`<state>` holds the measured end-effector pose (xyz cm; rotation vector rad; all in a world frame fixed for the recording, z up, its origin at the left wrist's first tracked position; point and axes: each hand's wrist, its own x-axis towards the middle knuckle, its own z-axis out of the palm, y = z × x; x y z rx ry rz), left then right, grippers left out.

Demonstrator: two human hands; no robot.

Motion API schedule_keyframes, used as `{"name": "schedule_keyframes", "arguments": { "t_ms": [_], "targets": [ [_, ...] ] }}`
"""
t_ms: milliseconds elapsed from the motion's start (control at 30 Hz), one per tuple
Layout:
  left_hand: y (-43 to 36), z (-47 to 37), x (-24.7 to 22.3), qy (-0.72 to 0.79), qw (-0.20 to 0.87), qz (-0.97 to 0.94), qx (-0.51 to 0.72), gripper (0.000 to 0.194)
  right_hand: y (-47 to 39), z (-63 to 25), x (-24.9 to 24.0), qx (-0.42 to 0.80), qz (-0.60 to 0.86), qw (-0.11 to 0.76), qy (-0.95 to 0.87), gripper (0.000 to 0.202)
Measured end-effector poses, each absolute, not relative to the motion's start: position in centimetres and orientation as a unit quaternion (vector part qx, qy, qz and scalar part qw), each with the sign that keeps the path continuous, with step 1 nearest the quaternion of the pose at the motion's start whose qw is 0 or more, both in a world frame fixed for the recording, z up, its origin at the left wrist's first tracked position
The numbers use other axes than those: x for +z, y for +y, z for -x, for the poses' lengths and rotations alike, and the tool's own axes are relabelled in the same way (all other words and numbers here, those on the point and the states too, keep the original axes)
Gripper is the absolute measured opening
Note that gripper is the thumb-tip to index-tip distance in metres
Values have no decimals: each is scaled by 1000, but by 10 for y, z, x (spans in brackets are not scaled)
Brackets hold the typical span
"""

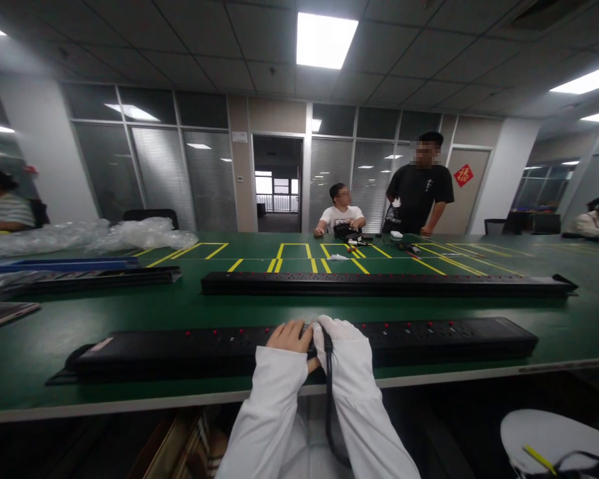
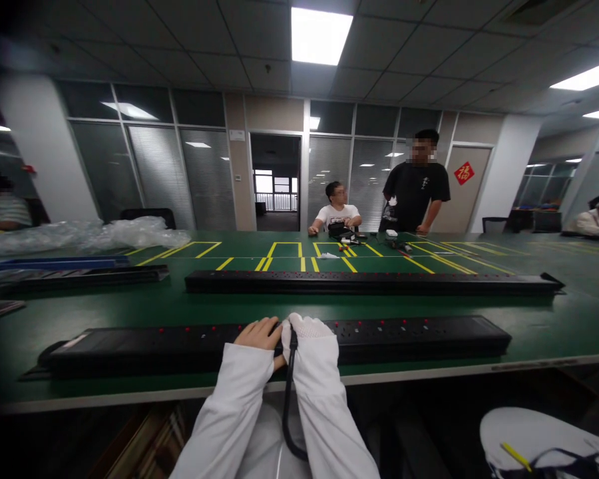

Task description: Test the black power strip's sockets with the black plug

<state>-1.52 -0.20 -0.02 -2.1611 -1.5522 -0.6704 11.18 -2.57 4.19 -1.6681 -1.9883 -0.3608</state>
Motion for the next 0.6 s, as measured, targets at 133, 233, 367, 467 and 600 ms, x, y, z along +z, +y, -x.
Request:
{"name": "schedule_keyframes", "arguments": {
  "t_ms": [133,233,367,467,600],
  "targets": [
    [-2,12,0,-563,196,766,-240,56,-26,-109,44,-136,615,266,-730,32],
    [-1,11,-1,-561,198,764,-251,57,-25,-110,44,-141,613,266,-730,33],
    [2,12,-5,-550,207,762,-272,55,-24,-112,42,-147,611,264,-732,31],
    [2,12,-8,-549,216,756,-282,53,-21,-113,41,-147,608,265,-734,30],
    [1,11,-8,-549,217,752,-293,53,-17,-112,38,-138,607,270,-734,31]
  ]
}}
